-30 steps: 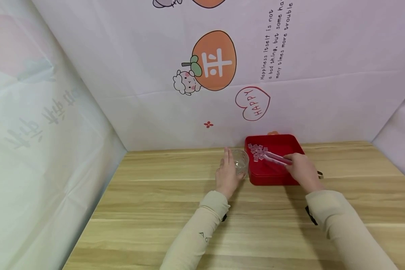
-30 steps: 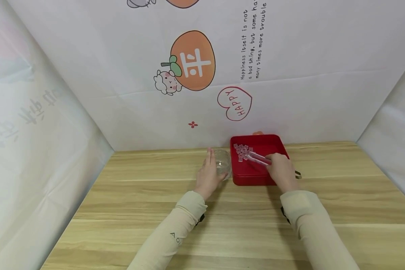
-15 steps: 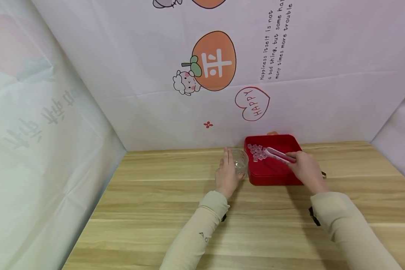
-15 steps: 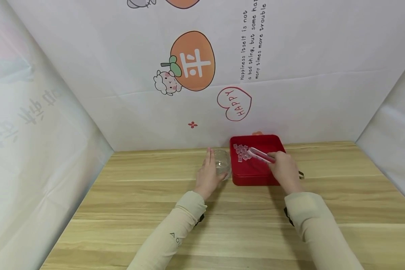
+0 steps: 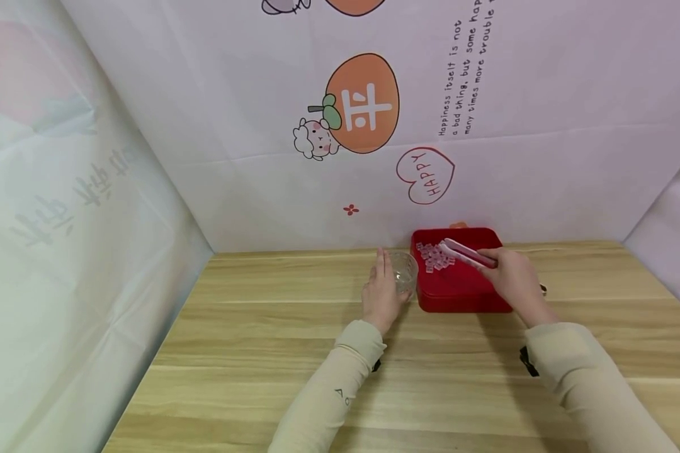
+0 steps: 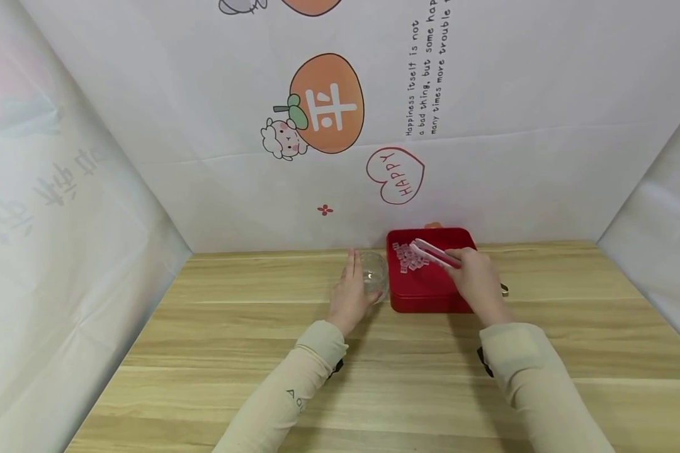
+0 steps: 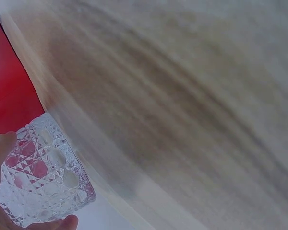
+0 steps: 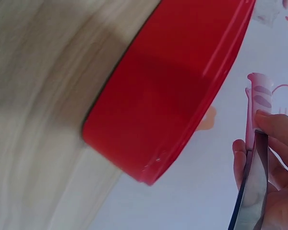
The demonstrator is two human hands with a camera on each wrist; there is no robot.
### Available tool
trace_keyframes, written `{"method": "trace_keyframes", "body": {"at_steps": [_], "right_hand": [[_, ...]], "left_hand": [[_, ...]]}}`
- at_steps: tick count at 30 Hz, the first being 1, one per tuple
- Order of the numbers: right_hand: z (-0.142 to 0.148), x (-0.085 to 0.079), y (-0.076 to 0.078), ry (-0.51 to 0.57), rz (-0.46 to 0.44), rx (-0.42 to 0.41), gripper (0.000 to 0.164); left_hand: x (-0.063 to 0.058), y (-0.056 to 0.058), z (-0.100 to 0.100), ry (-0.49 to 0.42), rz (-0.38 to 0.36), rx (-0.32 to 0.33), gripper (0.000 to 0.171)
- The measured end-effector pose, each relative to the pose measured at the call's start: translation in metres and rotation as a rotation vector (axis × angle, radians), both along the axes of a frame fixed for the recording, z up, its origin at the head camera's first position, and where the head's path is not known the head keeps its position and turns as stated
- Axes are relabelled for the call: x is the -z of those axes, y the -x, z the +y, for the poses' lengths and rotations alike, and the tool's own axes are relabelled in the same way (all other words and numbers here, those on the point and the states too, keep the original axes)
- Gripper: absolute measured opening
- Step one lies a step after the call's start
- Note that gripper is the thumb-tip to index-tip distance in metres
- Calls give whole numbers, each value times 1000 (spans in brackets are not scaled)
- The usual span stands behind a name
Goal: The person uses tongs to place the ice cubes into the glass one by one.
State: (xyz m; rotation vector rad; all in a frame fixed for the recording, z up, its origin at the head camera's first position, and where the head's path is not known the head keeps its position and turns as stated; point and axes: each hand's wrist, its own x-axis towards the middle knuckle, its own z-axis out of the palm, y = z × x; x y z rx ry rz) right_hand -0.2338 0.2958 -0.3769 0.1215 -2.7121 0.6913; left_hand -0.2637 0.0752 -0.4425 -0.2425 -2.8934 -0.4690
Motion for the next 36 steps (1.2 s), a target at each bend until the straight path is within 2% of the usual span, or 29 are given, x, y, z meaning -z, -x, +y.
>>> {"method": "trace_keyframes", "body": {"at_steps": [5,14,23,36], "right_hand": [[-13,-8,-2,6,11,-23,32],[-34,-15,-9,32,-52,-64,36],[-45,-14,-8,6,-111,-136,35],[-50,-8,-6,-22,-118,-190,35]], "left_hand": [[0,1,0,-6,-2,-2,99],[1,1,1,-14,4,-3,100],[0,0,0,3,-7,-8,99],[-2,-2,-1,0,-13,-4,99]]}}
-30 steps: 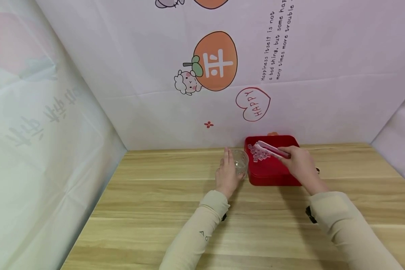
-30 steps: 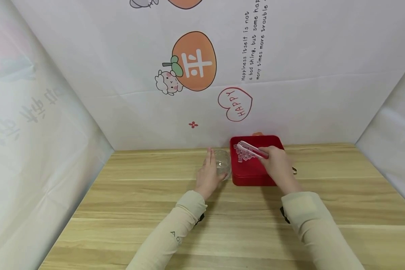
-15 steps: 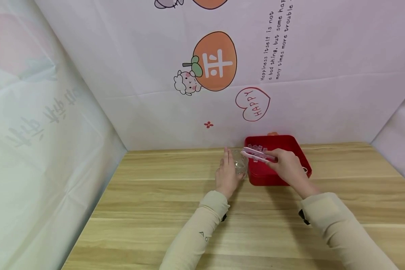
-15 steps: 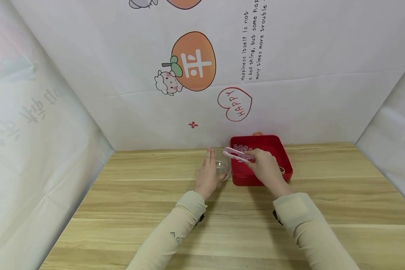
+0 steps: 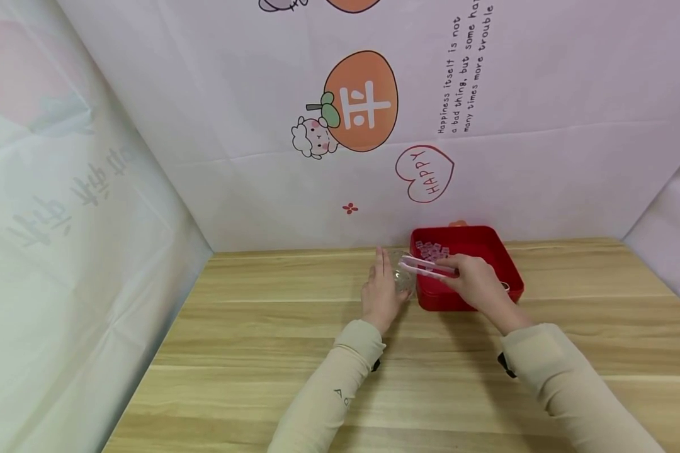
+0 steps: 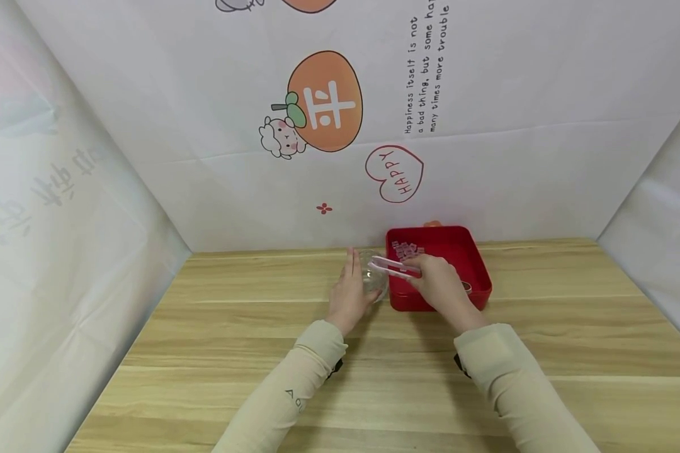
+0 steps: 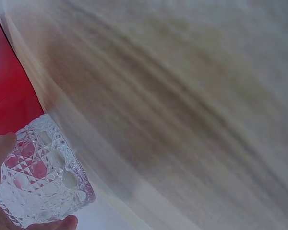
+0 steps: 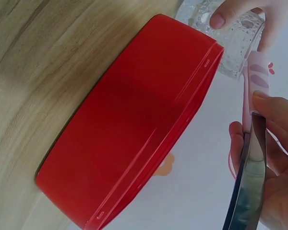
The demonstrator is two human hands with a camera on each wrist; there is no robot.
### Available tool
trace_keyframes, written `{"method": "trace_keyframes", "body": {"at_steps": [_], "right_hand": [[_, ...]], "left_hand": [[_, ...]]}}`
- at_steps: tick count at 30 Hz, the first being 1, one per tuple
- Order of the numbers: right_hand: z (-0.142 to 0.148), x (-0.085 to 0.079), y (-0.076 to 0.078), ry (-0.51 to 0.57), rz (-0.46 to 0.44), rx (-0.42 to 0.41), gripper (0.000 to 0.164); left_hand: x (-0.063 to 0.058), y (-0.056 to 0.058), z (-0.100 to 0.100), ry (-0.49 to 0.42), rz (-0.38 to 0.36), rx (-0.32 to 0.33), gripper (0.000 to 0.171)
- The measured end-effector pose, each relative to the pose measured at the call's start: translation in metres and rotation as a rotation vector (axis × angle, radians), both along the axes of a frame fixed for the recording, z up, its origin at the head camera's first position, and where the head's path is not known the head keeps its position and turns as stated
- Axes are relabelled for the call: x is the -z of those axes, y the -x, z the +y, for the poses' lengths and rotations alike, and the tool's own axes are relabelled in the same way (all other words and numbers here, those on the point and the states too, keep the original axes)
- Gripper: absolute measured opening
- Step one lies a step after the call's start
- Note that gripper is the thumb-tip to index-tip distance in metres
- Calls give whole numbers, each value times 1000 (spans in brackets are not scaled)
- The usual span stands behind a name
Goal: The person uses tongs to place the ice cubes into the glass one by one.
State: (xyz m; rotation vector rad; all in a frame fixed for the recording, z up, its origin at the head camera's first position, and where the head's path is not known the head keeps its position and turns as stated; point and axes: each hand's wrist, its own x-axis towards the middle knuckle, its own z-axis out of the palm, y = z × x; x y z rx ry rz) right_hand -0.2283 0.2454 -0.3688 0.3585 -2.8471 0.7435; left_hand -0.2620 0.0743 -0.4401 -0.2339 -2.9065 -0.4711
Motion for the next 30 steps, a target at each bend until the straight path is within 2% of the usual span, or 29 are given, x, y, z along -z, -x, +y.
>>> {"method": "trace_keyframes", "body": {"at_steps": [30], "right_hand": [[0,0,2,-2,-37,11,39]], "left_hand": [[1,0,0,-36,-1,5,97]]}}
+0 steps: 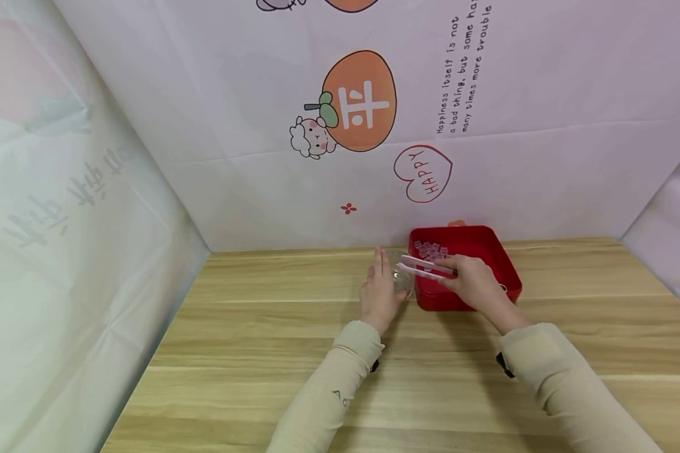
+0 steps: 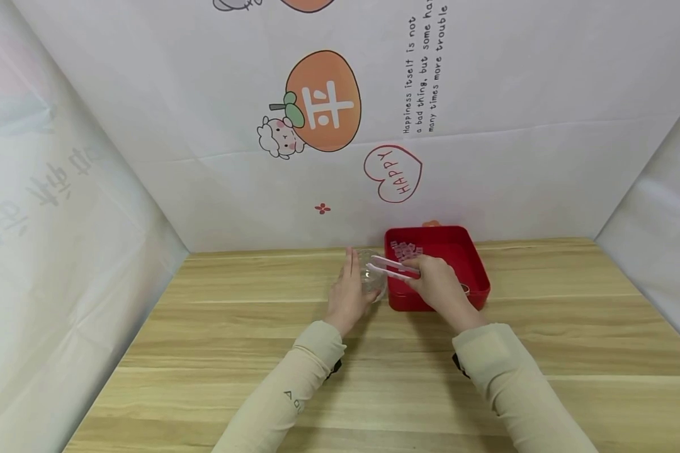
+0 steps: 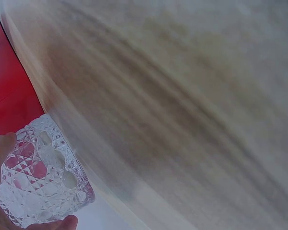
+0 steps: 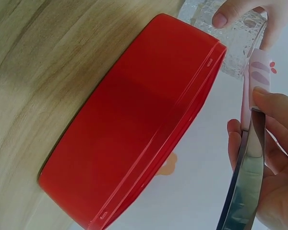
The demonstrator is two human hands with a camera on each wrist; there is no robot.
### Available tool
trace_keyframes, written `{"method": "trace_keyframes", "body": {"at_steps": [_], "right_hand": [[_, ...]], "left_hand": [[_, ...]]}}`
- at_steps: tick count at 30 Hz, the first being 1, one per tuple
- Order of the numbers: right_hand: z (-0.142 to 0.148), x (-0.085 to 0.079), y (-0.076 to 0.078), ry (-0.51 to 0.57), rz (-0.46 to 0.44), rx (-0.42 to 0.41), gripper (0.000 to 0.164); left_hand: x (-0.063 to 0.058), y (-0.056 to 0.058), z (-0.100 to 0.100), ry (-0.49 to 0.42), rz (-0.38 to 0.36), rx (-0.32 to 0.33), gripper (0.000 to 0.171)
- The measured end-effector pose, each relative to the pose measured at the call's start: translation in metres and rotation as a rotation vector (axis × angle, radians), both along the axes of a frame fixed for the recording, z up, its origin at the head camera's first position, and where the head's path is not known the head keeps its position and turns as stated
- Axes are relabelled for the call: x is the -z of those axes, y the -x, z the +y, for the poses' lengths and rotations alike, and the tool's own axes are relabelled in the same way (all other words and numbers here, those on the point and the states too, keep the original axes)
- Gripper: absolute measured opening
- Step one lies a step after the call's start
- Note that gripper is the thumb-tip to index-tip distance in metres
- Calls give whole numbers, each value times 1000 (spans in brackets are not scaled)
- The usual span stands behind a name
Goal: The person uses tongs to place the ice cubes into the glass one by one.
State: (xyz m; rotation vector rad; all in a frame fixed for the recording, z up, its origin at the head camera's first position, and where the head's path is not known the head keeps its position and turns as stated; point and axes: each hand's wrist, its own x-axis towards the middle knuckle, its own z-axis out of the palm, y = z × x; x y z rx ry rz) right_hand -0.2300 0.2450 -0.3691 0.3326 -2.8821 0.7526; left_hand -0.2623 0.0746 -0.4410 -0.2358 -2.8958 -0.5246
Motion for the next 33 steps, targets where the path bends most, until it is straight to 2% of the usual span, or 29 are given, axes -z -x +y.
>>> {"method": "trace_keyframes", "body": {"at_steps": [9,14,24,33], "right_hand": [[2,3,-2,7,8,11,40],[4,2,-2,22,43,25,39],[7,2,-3,78,121,165,41],[11,10,6,89,52,224,41]], "left_hand": [[0,-1,1,-1,-3,-2,98],[-1,-1,1,-13,-4,2,98],[0,-2,1,-9,-6,10,98],[2,-1,0,-15,10,6,98]]}}
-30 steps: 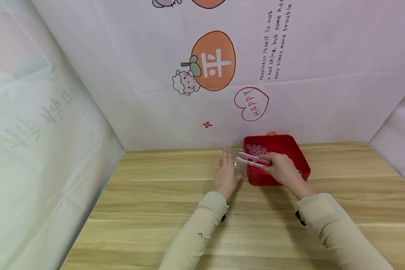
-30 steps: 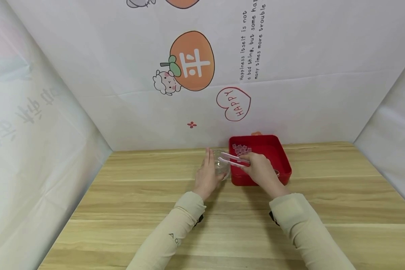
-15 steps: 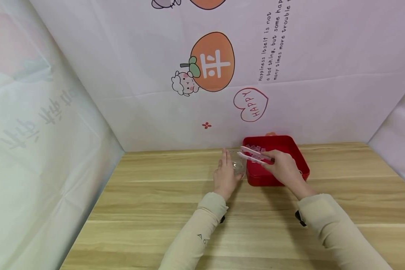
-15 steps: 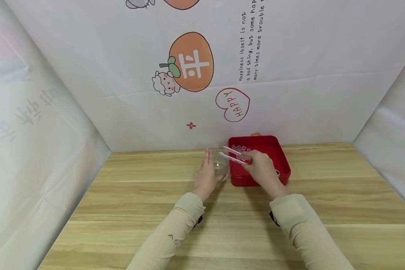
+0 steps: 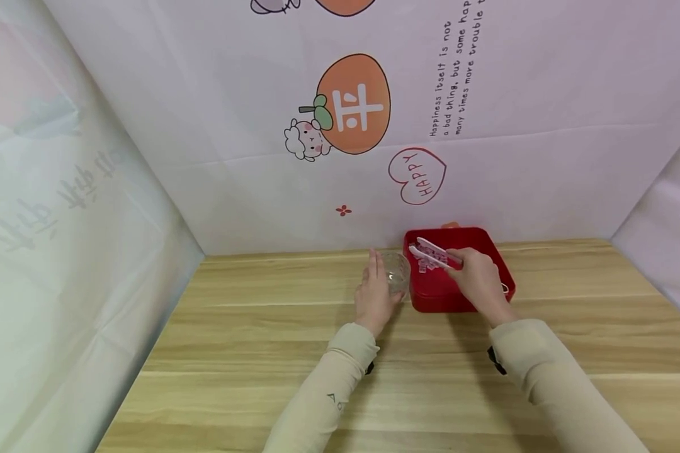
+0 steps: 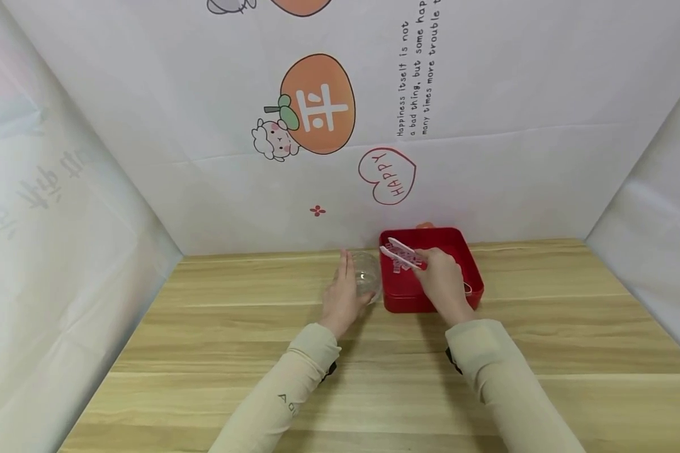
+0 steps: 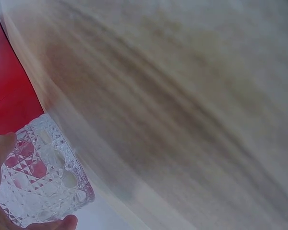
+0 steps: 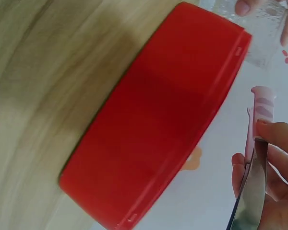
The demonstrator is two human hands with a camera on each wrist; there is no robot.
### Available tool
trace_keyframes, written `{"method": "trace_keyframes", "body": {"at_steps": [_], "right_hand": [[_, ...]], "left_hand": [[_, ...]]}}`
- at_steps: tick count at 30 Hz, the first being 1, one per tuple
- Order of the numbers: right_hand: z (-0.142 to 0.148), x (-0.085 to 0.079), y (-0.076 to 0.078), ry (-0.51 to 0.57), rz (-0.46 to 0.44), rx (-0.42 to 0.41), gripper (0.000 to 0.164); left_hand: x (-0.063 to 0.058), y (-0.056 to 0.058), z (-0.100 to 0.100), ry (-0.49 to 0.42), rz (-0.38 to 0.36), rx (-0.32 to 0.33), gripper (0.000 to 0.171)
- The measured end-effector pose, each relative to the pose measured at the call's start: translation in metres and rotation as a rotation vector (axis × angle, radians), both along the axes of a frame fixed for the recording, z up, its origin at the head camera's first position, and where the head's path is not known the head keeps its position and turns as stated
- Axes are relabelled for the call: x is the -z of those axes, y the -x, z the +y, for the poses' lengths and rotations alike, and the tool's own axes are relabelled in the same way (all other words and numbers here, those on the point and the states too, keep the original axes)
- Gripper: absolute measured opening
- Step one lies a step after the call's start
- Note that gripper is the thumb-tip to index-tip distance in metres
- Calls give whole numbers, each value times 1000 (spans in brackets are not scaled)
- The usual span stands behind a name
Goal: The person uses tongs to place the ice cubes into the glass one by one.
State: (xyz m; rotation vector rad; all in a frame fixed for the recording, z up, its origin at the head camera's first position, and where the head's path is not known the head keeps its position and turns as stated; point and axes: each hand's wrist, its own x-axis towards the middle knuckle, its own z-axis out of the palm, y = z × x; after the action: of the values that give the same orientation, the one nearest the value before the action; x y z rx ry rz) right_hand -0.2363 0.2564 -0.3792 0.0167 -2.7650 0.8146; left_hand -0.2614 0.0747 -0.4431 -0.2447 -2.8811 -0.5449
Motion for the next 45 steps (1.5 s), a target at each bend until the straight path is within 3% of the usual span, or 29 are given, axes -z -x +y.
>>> {"method": "trace_keyframes", "body": {"at_steps": [12,23,45], "right_hand": [[11,20,8,-83,-73,-4,36],[13,24,14,-144,-167,-25,33],[14,23,16,-166,-150,-40,31]], "left_hand": [[-1,-1,-2,4,9,10,97],[-3,-2,-2,-17,-7,16,97],[-1,-2,-1,-4,7,13,97]]}}
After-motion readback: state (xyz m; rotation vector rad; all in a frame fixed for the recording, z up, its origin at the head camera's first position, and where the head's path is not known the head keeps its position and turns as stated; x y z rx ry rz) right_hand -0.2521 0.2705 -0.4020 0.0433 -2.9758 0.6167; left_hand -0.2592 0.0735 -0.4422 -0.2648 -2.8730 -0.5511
